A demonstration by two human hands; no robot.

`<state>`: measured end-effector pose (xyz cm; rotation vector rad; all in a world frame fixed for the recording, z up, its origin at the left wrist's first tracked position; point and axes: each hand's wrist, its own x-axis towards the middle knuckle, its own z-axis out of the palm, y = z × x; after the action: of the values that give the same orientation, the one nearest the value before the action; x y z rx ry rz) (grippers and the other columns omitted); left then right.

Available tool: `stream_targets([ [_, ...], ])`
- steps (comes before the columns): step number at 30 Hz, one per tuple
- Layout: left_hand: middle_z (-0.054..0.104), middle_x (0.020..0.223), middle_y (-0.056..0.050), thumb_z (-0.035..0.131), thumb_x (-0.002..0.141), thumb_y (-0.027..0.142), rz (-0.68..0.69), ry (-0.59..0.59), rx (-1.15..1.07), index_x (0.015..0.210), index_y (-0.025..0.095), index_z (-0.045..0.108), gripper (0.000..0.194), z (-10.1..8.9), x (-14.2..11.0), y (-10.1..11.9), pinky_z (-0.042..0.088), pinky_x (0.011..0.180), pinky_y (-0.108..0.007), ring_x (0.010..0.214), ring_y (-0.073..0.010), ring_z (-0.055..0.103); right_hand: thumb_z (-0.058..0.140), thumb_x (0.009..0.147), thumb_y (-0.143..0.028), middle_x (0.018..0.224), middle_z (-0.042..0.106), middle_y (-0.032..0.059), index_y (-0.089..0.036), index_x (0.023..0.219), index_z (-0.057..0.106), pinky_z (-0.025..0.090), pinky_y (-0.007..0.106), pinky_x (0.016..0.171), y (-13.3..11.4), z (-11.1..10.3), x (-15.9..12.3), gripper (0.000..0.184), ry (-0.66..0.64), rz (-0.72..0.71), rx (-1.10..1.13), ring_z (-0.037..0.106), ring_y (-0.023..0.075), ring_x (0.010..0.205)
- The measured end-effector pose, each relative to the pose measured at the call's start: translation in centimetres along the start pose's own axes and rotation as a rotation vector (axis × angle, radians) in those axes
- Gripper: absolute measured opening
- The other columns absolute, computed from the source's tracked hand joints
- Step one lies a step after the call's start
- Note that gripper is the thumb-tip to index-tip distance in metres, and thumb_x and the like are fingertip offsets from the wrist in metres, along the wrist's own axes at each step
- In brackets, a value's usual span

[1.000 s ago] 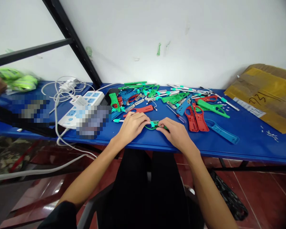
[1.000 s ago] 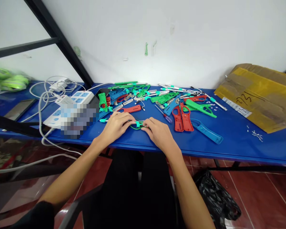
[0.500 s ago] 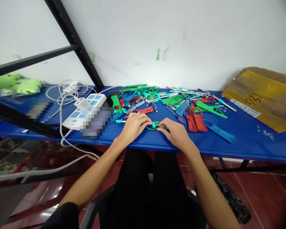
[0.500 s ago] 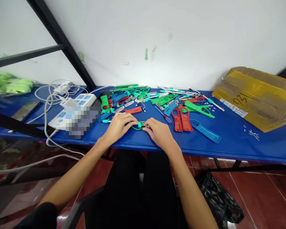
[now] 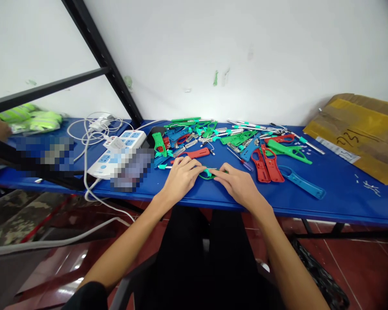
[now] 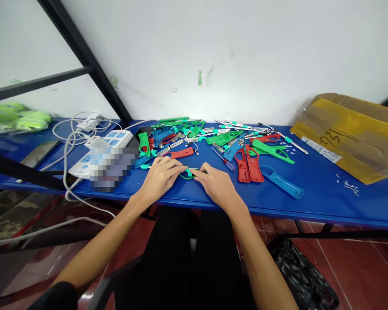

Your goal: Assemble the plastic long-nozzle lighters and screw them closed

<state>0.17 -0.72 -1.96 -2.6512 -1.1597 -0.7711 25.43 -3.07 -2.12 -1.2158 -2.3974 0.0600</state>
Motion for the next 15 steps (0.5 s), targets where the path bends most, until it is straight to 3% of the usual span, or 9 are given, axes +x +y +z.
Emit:
stream_targets([
  [15,0.082,0.109,-0.006,0.057,0.113,0.029,-0.054,0.021,-0.049,0.110,0.024,0.082,0.026,0.02,0.79,0.32,0.044,0.092,-0.044,0.098,-0.0237,0.062,0.056,0.114,-0.032,0.108,0.071,0.0052,-0.036,0.147,0.073,0.053,0.028,0.071,0.32,0.25,-0.20,0.037,-0.002,0.001,-0.031,0.069,0.0186,0.085],
])
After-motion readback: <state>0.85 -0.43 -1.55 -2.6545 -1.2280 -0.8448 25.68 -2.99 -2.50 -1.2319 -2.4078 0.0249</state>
